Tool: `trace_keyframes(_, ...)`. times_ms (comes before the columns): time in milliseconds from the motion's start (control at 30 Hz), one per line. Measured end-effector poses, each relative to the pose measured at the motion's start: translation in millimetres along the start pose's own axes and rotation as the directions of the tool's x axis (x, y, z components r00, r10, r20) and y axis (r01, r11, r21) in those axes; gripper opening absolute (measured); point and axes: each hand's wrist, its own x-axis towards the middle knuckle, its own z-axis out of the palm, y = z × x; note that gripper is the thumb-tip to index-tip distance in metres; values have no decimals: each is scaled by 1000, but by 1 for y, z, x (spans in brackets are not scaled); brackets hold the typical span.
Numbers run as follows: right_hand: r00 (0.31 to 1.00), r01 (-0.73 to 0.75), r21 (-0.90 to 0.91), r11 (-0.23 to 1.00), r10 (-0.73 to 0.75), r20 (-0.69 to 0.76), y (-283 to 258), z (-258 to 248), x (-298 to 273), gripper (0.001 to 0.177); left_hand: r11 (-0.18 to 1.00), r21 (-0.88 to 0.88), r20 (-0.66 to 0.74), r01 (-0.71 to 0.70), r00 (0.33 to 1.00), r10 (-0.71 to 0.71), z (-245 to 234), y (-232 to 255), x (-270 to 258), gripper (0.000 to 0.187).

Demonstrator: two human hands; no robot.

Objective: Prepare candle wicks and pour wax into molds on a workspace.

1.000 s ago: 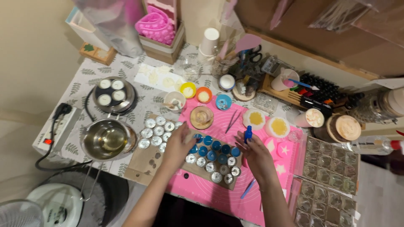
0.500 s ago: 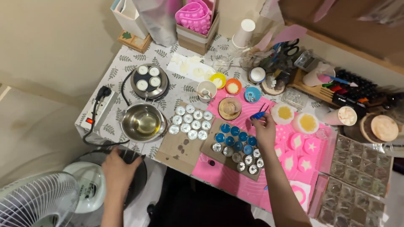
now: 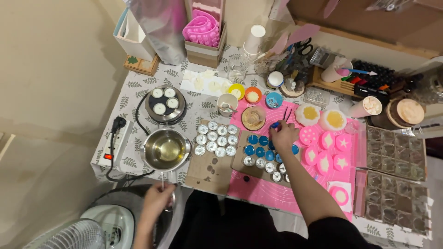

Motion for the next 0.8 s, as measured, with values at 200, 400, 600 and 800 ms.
trace_keyframes(200, 992, -93, -69, 993, 98, 84, -6, -6, 3, 47, 863, -422, 355, 277, 927, -124, 11, -6, 5, 22)
trace_keyframes(400, 987, -134, -47, 990, 137, 80, -3, -13, -1, 54, 786, -505, 403, 357, 903, -151, 0, 3, -6, 27)
trace_keyframes(600, 977, -202, 46, 978, 198, 78, -21, -41, -15, 65, 753, -561, 391, 343, 912, -124, -9, 23, -16, 25)
trace_keyframes(800, 956, -99, 421, 902, 203, -210, -36, -80, -63, 39, 756, -572, 358, 320, 926, -121, 3, 9, -6, 23)
